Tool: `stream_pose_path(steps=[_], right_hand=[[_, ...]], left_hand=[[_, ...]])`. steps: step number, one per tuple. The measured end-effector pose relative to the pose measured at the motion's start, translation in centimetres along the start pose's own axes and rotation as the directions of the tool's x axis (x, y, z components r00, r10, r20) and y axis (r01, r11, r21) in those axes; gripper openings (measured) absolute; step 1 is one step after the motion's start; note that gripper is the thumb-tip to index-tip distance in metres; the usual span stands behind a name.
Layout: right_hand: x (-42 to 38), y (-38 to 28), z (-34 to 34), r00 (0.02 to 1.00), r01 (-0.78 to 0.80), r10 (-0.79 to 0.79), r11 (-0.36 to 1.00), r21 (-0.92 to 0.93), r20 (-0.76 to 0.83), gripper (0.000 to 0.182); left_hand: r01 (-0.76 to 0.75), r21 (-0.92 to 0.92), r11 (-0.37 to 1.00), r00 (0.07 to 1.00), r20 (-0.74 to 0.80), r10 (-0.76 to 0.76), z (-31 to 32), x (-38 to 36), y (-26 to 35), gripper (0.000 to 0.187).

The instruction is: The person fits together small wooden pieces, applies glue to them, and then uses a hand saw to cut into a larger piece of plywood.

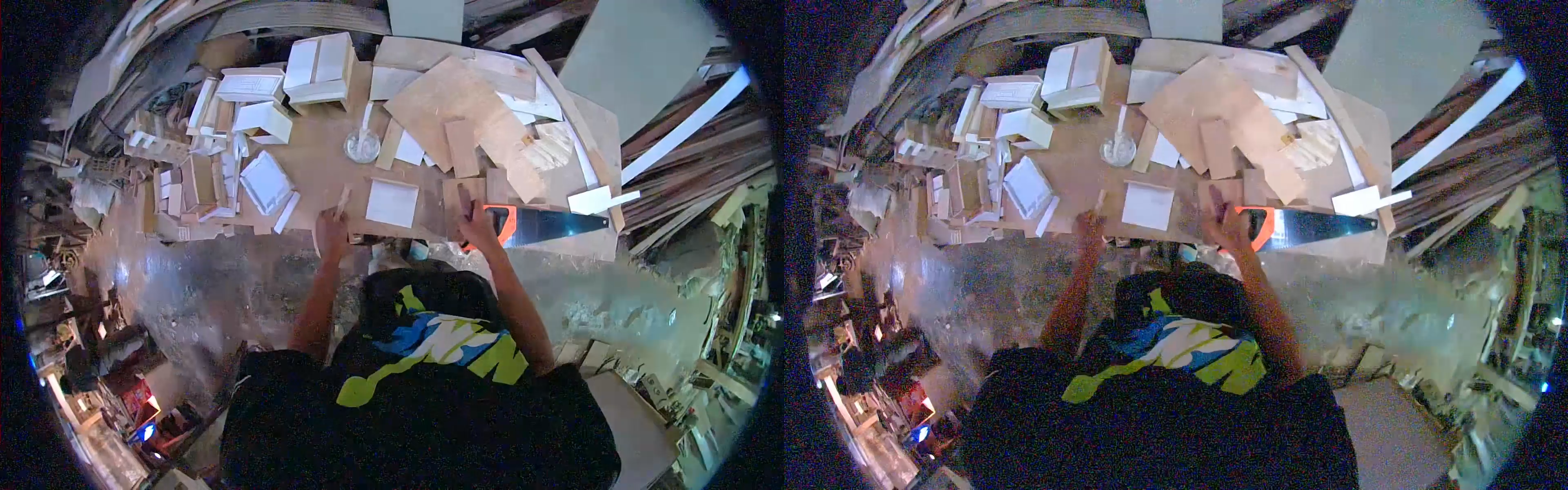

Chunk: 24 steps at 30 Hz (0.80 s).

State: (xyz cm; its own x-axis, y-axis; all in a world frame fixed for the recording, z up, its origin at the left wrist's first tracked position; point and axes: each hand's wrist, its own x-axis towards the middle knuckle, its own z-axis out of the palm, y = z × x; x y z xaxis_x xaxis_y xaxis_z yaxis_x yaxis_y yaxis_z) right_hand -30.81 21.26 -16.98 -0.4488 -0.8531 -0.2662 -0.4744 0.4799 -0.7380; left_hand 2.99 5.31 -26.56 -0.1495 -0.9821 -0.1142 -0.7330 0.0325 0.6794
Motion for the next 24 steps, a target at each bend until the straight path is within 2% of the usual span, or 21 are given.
stream_pose_path(steps=[1, 4, 5, 8, 10, 11, 13, 14, 16, 17, 19, 22, 24], right_hand=[[0.6, -0.2, -0.4, 0.999, 0.023, -0.024, 0.998, -0.058, -0.025, 0.038], [3.3, 0.8, -1.3, 0.995, 0.051, -0.068, 0.977, -0.207, -0.076, 0.038], [4.0, 1.0, -1.1, 0.965, 0.16, -0.2, 0.961, -0.225, -0.167, 0.041], [4.5, -1.3, -2.0, 0.968, 0.129, -0.221, 0.846, -0.517, -0.119, 0.046], [3.9, -4.0, -2.7, 0.941, 0.062, -0.275, 0.713, -0.698, -0.198, 0.047], [3.6, -4.9, -2.6, 0.923, 0.017, -0.308, 0.634, -0.773, -0.232, 0.047], [3.6, -5.1, -1.6, 0.842, 0.08, -0.463, 0.616, -0.784, -0.277, 0.046], [3.7, -5.0, -0.9, 0.79, 0.11, -0.535, 0.603, -0.79, -0.298, 0.046], [4.3, -1.5, 3.5, 0.86, 0.273, -0.457, 0.789, -0.551, -0.228, 0.039], [4.4, -0.1, 5.5, 0.887, 0.328, -0.426, 0.855, -0.402, -0.181, 0.035], [3.8, -0.4, 8.1, 0.993, 0.114, -0.118, 0.964, -0.24, -0.002, 0.026], [4.2, -0.5, 10.3, 0.998, -0.009, 0.016, 0.994, -0.109, 0.061, 0.024], [3.6, -2.3, 9.7, 0.996, -0.002, 0.007, 0.998, -0.055, 0.09, 0.026]], left_hand=[[-0.01, 0.077, 0.997, 0.999, -0.052, 0.014, 0.7, 0.4, -2.1, 0.032], [-0.15, 0.18, 0.972, 0.985, -0.055, 0.162, -2.1, -0.6, 0.3, 0.039], [-0.136, 0.234, 0.963, 0.983, -0.085, 0.16, -2.3, -1.0, 0.7, 0.039], [-0.132, 0.347, 0.928, 0.965, -0.167, 0.2, -2.2, -1.8, 0.1, 0.041], [-0.187, 0.361, 0.914, 0.935, -0.221, 0.278, -2.3, -2.0, 0.3, 0.042], [-0.193, 0.309, 0.931, 0.949, -0.184, 0.258, -2.5, -2.7, 1.0, 0.041], [-0.196, 0.202, 0.96, 0.97, -0.107, 0.22, -4.9, -4.4, 6.7, 0.038], [-0.125, 0.023, 0.992, 0.991, -0.037, 0.126, -3.3, -4.3, 5.3, 0.037], [0.066, -0.311, 0.948, 0.989, 0.149, -0.02, 1.2, -3.8, 1.3, 0.036], [-0.068, -0.157, 0.985, 0.993, 0.087, 0.082, 1.7, -3.5, 1.4, 0.035], [-0.306, 0.175, 0.936, 0.951, 0.016, 0.308, 2.8, -3.1, 2.8, 0.033], [-0.315, 0.003, 0.949, 0.949, -0.02, 0.315, 2.1, -3.1, 5.9, 0.033], [-0.234, -0.048, 0.971, 0.972, 0.024, 0.236, 3.4, -2.8, 4.9, 0.032]])
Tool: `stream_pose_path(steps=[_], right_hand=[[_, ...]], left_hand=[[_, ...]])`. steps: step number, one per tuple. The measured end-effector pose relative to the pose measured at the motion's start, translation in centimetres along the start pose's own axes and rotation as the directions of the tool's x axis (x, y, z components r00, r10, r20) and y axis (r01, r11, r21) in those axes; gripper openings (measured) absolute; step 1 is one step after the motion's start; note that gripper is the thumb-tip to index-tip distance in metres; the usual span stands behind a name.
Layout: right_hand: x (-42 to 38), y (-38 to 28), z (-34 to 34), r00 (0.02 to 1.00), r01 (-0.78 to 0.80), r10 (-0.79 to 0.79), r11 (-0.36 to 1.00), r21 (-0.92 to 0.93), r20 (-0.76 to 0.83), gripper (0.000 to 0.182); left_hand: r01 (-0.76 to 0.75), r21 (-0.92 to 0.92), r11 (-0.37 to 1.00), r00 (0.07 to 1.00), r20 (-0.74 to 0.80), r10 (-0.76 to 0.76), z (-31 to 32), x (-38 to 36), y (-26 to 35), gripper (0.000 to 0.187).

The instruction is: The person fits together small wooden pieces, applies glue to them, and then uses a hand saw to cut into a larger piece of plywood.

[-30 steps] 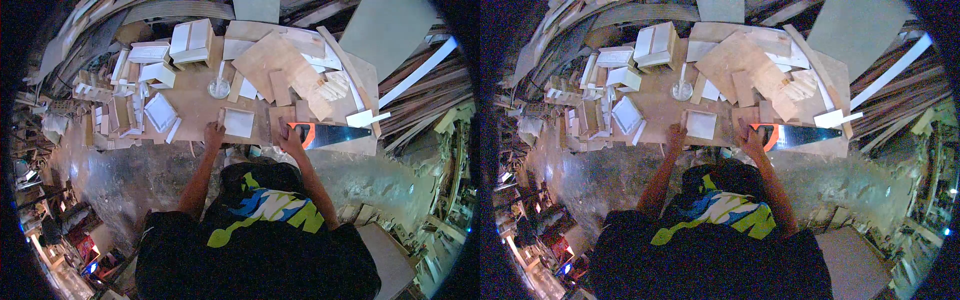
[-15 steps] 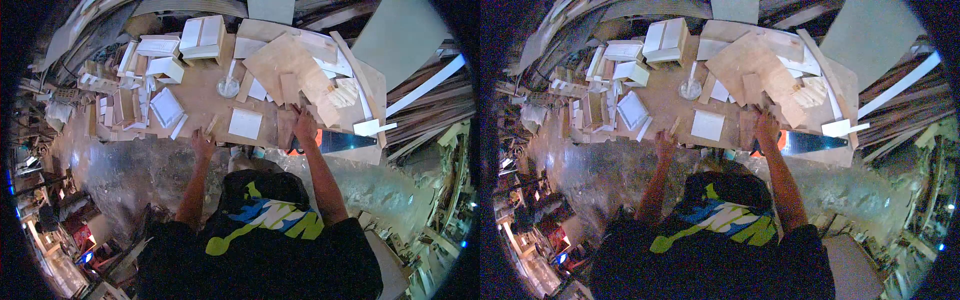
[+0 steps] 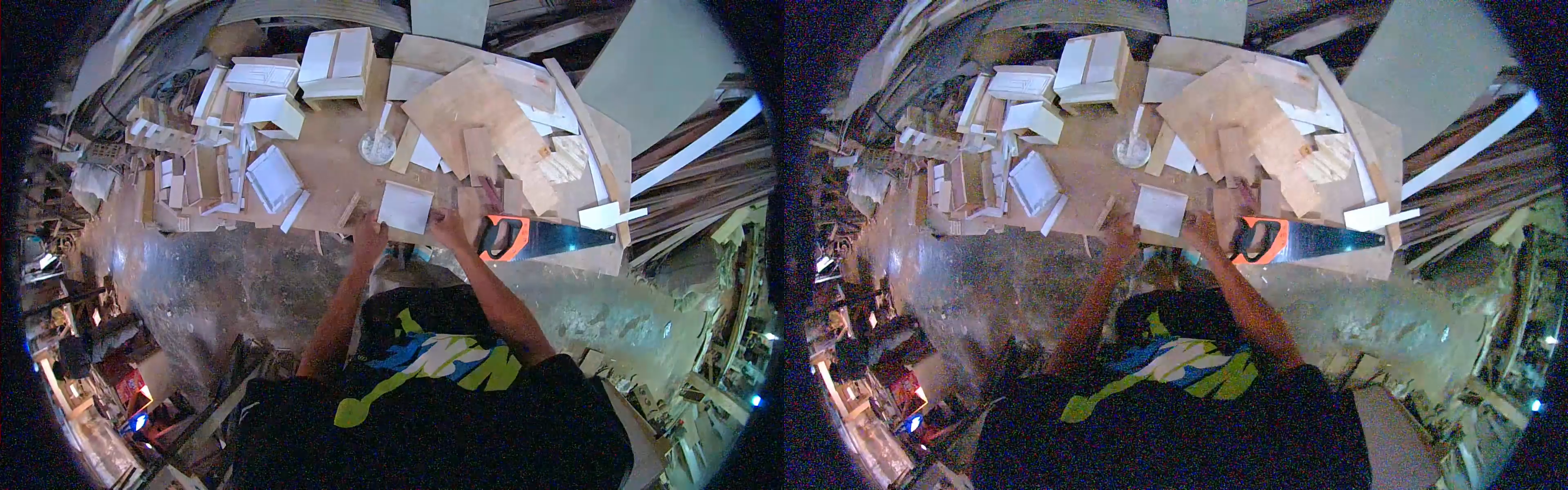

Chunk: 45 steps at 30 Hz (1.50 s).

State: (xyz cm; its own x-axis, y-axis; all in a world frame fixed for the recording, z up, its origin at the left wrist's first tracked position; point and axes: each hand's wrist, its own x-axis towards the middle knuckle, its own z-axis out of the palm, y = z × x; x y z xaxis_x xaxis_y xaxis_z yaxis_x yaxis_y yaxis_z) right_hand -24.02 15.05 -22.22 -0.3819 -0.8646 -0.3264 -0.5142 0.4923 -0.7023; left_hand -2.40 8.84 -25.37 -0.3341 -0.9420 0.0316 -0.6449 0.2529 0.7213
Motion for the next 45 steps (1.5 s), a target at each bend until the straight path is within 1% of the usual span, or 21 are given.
stream_pose_path(steps=[1, 4, 7, 9, 10, 11, 13, 16, 17, 19, 22, 25, 28, 31, 34, 35, 36, 38, 41, 43, 45], right_hand=[[-0.2, -0.6, -0.1, 1.0, 0.005, -0.005, 1.0, 0.028, 0.015, 0.026], [-0.1, -1.5, 0.0, 0.995, -0.072, 0.067, 0.995, 0.064, 0.077, 0.024], [-0.1, -0.8, 0.7, 1.0, -0.007, 0.007, 0.998, 0.059, 0.006, 0.023], [0.5, 1.0, 2.6, 0.994, -0.038, 0.052, 0.989, 0.143, -0.097, 0.022], [0.8, 1.5, 3.1, 0.986, -0.049, 0.077, 0.981, 0.186, -0.148, 0.022], [1.1, 2.3, 3.4, 0.987, -0.083, 0.108, 0.977, 0.199, -0.119, 0.022], [1.2, 2.8, 3.2, 0.984, -0.155, 0.171, 0.963, 0.22, -0.057, 0.023], [0.7, 2.2, 2.1, 0.969, -0.24, 0.249, 0.933, 0.266, 0.003, 0.024], [0.6, 2.3, 2.2, 0.973, -0.217, 0.232, 0.916, 0.336, -0.004, 0.025], [0.6, 3.4, 2.8, 0.979, -0.168, 0.201, 0.866, 0.471, -0.02, 0.028], [-1.1, 0.0, -0.7, 0.964, -0.254, 0.239, 0.689, 0.679, 0.118, 0.03], [-1.8, -1.5, -3.0, 0.983, -0.169, 0.165, 0.643, 0.746, 0.081, 0.029], [-3.0, -3.8, -7.2, 0.999, -0.048, 0.019, 0.573, 0.818, 0.045, 0.025], [-3.5, -6.0, -11.8, 0.988, -0.01, -0.125, 0.537, 0.843, 0.091, 0.026], [-4.7, -9.5, -17.0, 0.975, -0.125, -0.117, 0.424, 0.897, 0.191, 0.027], [-5.8, -13.1, -20.2, 0.953, -0.156, -0.149, 0.507, 0.848, 0.264, 0.025], [-6.0, -14.2, -21.6, 0.943, -0.152, -0.184, 0.501, 0.852, 0.277, 0.025], [-5.9, -15.5, -23.7, 0.919, -0.144, -0.255, 0.493, 0.858, 0.301, 0.024], [-5.9, -17.8, -26.9, 0.849, -0.189, -0.334, 0.531, 0.826, 0.409, 0.031], [-4.8, -17.9, -27.9, 0.773, -0.254, -0.415, 0.49, 0.834, 0.479, 0.027], [-4.0, -18.7, -28.9, 0.778, -0.211, -0.399, 0.562, 0.8, 0.485, 0.027]], left_hand=[[0.042, -0.025, 0.999, 0.999, 0.022, -0.041, 0.3, 0.0, -0.4, 0.031], [-0.005, 0.082, 0.997, 0.996, -0.087, 0.012, 1.1, 0.1, -0.7, 0.032], [-0.028, 0.024, 0.999, 0.999, 0.029, 0.027, 0.8, 1.0, -1.5, 0.028], [0.312, -0.274, 0.91, 0.943, 0.209, -0.26, -0.4, 1.2, 0.0, 0.024], [0.344, -0.355, 0.869, 0.933, 0.23, -0.276, -0.6, 1.2, 0.1, 0.022], [0.376, -0.432, 0.82, 0.923, 0.251, -0.291, -0.8, 1.1, 0.2, 0.02], [0.164, -0.497, 0.852, 0.986, 0.088, -0.138, 1.0, 0.2, -3.3, 0.016], [0.111, -0.525, 0.844, 0.993, 0.082, -0.08, 3.6, -0.3, -7.3, 0.014], [0.154, -0.483, 0.862, 0.986, 0.128, -0.105, 3.6, -0.2, -7.5, 0.014], [0.235, -0.39, 0.89, 0.963, 0.215, -0.161, 2.0, 0.2, -5.2, 0.015], [0.264, -0.477, 0.838, 0.963, 0.181, -0.201, 0.0, -0.2, -2.6, 0.016], [0.423, -0.707, 0.566, 0.903, 0.377, -0.204, -4.0, -0.1, 2.4, 0.02], [0.424, -0.644, 0.636, 0.887, 0.436, -0.149, -9.4, 0.5, 9.6, 0.023], [0.466, -0.666, 0.582, 0.848, 0.523, -0.081, -12.8, 1.1, 12.8, 0.02], [0.368, -0.712, 0.598, 0.831, 0.541, 0.133, -15.8, 1.5, 15.7, 0.015], [0.38, -0.765, 0.52, 0.828, 0.532, 0.177, -16.5, 1.4, 16.5, 0.015], [0.393, -0.809, 0.437, 0.825, 0.52, 0.221, -17.3, 1.3, 17.2, 0.015], [0.329, -0.838, 0.435, 0.848, 0.465, 0.255, -19.5, 1.3, 21.0, 0.015], [0.086, -0.789, 0.608, 0.882, 0.344, 0.322, -22.4, 1.3, 28.3, 0.018], [-0.096, -0.78, 0.618, 0.84, 0.27, 0.471, -22.6, 2.2, 29.4, 0.019], [-0.004, -0.864, 0.503, 0.854, 0.259, 0.451, -21.9, 2.2, 30.3, 0.018]])
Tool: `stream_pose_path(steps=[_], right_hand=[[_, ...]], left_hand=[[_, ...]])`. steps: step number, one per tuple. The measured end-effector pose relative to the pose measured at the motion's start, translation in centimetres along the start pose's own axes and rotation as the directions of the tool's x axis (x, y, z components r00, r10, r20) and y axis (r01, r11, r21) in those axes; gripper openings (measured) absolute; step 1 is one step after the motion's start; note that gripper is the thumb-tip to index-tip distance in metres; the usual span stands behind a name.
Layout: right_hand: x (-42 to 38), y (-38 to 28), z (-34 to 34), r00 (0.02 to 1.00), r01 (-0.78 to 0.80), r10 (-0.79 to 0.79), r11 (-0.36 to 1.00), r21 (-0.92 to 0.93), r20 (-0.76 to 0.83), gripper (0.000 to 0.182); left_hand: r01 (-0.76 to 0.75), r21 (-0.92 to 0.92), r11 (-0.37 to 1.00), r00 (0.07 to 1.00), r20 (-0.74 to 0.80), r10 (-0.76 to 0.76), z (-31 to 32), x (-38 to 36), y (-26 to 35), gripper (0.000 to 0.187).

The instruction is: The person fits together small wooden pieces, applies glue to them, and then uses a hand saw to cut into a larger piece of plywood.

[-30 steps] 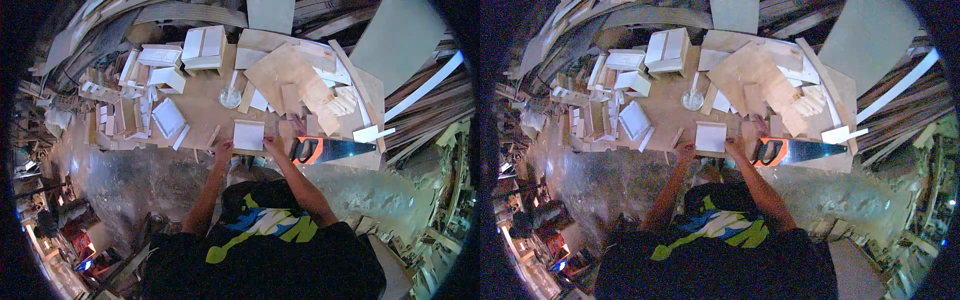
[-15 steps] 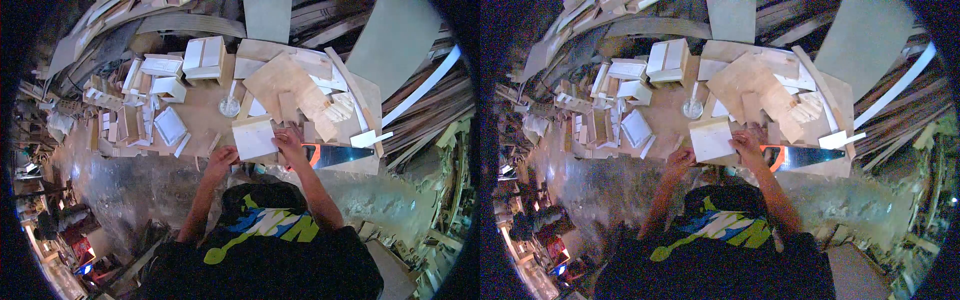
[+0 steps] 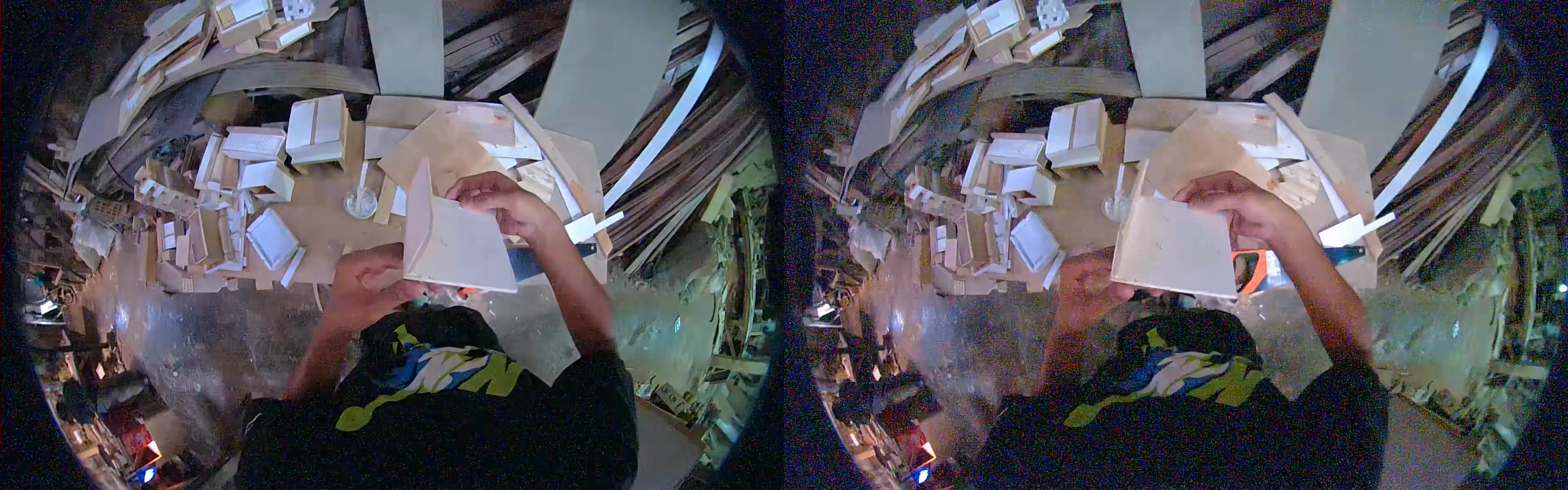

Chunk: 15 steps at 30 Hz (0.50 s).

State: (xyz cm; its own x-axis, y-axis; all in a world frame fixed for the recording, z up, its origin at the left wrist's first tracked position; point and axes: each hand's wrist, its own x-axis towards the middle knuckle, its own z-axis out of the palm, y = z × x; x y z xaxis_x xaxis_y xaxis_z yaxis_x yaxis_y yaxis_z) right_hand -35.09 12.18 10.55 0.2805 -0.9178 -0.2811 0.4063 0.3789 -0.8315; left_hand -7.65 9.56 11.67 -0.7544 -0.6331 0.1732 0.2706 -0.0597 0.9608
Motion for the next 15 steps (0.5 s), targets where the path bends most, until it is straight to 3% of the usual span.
stream_pose_path(steps=[1, 4, 15], right_hand=[[0.1, -0.6, 0.0, 1.0, -0.007, 0.007, 0.999, -0.043, -0.009, 0.027], [0.9, -2.0, -0.4, 0.998, -0.058, 0.057, 0.996, -0.072, -0.011, 0.027], [1.8, -5.9, 1.0, 1.0, -0.011, 0.008, 0.986, -0.166, -0.018, 0.026]], left_hand=[[0.004, -0.086, 0.996, 1.0, -0.011, -0.004, 0.3, 0.3, 0.0, 0.017], [0.002, -0.08, 0.997, 0.999, 0.052, 0.002, 0.4, 1.6, 0.7, 0.015], [-0.055, -0.173, 0.983, 0.992, -0.124, 0.034, -0.1, 1.8, 0.3, 0.017]])
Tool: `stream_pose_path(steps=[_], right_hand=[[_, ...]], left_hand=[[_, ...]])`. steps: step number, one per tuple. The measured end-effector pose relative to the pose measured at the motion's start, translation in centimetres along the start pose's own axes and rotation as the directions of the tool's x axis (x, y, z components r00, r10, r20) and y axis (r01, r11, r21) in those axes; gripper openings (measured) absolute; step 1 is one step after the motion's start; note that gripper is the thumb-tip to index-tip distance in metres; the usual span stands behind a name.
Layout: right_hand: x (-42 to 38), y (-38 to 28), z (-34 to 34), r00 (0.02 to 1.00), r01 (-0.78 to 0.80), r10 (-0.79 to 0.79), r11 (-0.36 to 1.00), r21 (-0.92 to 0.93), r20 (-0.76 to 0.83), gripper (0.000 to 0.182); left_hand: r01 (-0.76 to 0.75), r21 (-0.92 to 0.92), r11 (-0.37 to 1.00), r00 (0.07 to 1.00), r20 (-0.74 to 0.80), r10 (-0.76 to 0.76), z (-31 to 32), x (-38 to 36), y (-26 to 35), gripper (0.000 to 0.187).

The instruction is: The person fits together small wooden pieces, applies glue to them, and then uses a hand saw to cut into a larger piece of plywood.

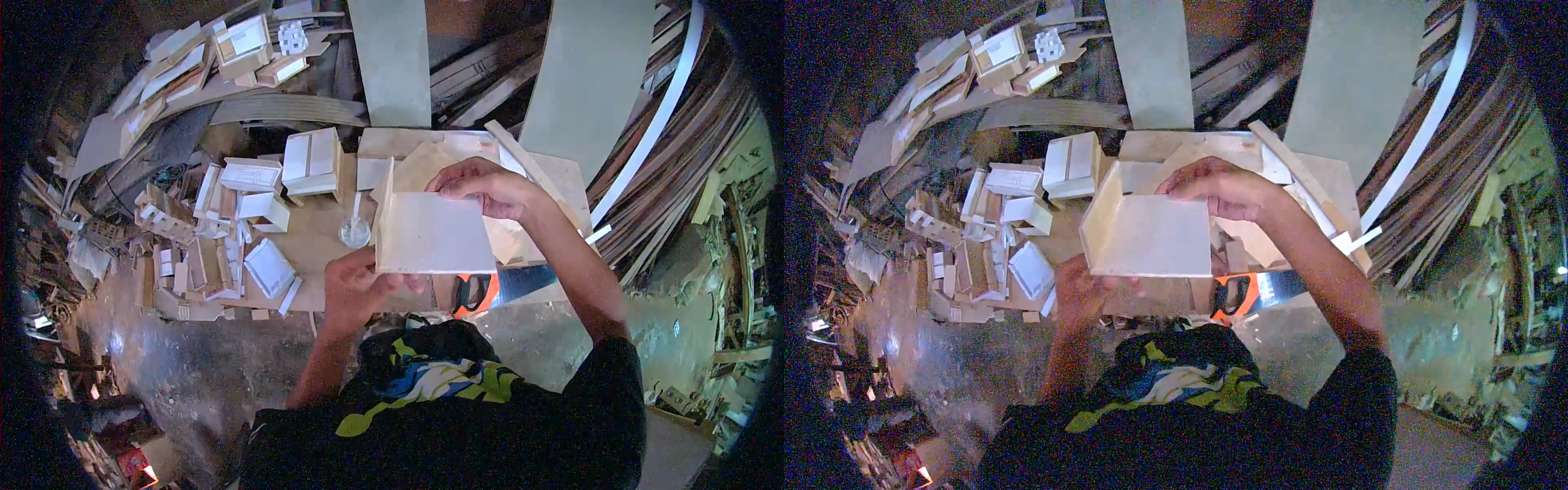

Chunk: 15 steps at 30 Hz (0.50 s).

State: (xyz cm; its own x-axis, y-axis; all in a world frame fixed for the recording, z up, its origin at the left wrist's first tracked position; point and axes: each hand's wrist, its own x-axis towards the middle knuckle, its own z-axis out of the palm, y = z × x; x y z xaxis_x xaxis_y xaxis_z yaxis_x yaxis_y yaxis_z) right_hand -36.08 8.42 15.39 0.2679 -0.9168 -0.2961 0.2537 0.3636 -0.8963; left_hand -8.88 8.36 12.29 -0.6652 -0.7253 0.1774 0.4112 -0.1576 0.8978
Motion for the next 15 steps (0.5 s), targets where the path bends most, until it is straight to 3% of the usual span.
stream_pose_path(steps=[3, 6, 8, 9, 12, 15], right_hand=[[-0.7, -1.2, 1.4, 1.0, 0.028, -0.028, 1.0, -0.003, 0.013, 0.026], [-1.7, -2.4, 3.0, 0.998, 0.063, -0.063, 0.998, 0.005, 0.021, 0.026], [-2.6, -3.3, 4.3, 0.997, 0.082, -0.082, 0.997, 0.002, 0.016, 0.027], [-2.9, -3.4, 4.4, 0.997, 0.073, -0.073, 0.997, 0.004, 0.015, 0.028], [-3.6, -3.8, 5.3, 0.995, 0.1, -0.1, 0.995, -0.027, 0.017, 0.028], [-4.1, -4.1, 5.8, 0.995, 0.097, -0.097, 0.995, -0.039, -0.005, 0.028]], left_hand=[[-0.018, 0.179, 0.984, 0.998, -0.057, 0.028, 0.6, -1.0, 2.0, 0.022], [-0.048, 0.231, 0.972, 0.999, -0.007, 0.052, 0.5, -1.7, 3.3, 0.027], [-0.175, 0.252, 0.952, 0.982, 0.118, 0.149, -0.3, -2.2, 2.7, 0.027], [-0.129, 0.374, 0.918, 0.99, 0.094, 0.101, -0.5, -3.0, 3.3, 0.029], [-0.238, 0.292, 0.926, 0.971, 0.084, 0.223, 0.6, -3.1, 3.9, 0.031], [-0.193, 0.3, 0.934, 0.969, 0.21, 0.132, -0.1, -2.9, 4.6, 0.031]])
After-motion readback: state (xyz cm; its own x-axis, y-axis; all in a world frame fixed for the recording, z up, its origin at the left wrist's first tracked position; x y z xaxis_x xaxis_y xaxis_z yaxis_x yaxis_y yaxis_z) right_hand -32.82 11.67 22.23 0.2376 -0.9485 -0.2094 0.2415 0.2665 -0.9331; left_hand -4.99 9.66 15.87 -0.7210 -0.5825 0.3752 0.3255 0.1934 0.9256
